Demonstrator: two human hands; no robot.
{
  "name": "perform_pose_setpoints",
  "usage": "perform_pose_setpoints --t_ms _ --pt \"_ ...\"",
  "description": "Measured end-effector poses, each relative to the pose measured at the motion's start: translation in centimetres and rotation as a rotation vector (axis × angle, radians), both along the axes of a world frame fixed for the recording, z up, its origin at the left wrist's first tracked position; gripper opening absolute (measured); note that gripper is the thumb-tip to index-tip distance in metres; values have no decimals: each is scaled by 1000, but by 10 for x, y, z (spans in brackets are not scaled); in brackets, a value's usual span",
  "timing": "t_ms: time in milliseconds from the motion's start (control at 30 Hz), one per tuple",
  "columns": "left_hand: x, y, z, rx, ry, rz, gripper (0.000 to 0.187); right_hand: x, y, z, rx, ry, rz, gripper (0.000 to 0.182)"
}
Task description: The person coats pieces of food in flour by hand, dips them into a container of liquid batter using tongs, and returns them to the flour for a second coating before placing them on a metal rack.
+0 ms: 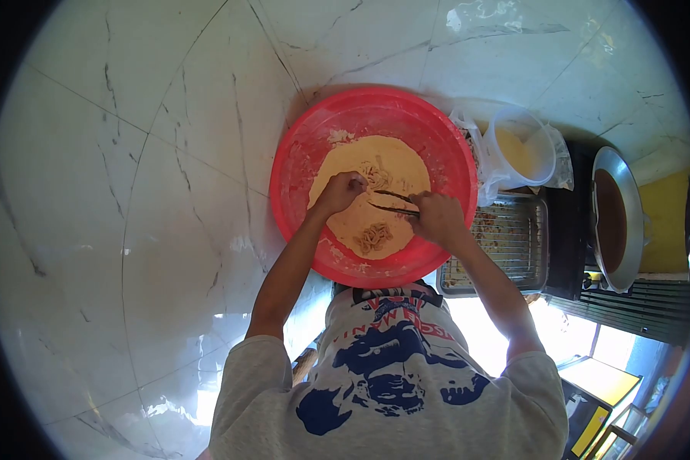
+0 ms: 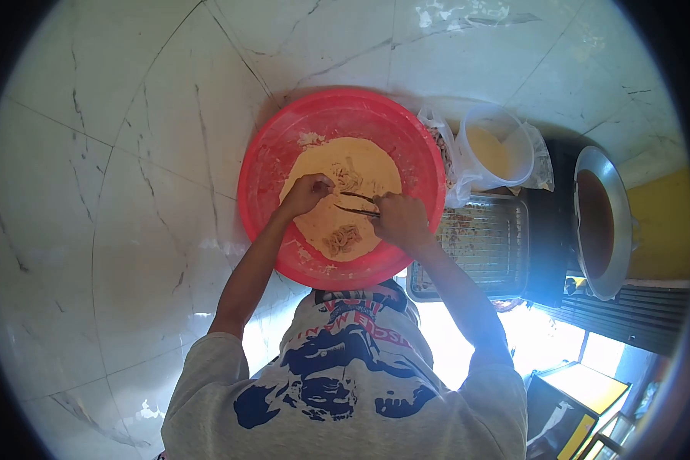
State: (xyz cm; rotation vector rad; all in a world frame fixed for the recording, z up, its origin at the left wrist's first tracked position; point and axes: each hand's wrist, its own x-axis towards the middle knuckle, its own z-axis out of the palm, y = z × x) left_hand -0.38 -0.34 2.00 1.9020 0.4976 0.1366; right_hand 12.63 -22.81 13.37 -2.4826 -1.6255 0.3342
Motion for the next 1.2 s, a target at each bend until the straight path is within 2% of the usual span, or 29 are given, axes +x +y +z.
perform_pose_setpoints --t_ms 300,367,467,567,667,767,867,967,1067,1200 --pt "0 1 1 -144 -53 10 14 0 8 -22 107 -39 -20 20" --pt "1 2 -4 -143 -55 36 13 1 9 -25 92 -46 -17 18" --pt "0 6 -14 -117 -13 84 19 1 10 -24 -82 -31 -8 15" --pt "-4 -7 12 637 448 110 26 0 5 -14 -221 -52 42 14" --pt "-1 -7 12 672 500 71 32 7 0 0 -203 -50 41 13" --pt "11 -9 11 630 425 15 30 18 -2 18 -160 -37 -32 15" --pt "36 -18 5 688 392 -50 25 41 -12 19 257 -57 -250 21" --pt "53 -30 4 733 353 -44 23 65 -21 33 418 -139 -418 27" --pt "64 -40 -5 800 336 -4 22 96 -35 36 525 -371 -541 29" --pt "72 -50 -12 920 394 60 22 122 -55 53 360 -381 -782 31"
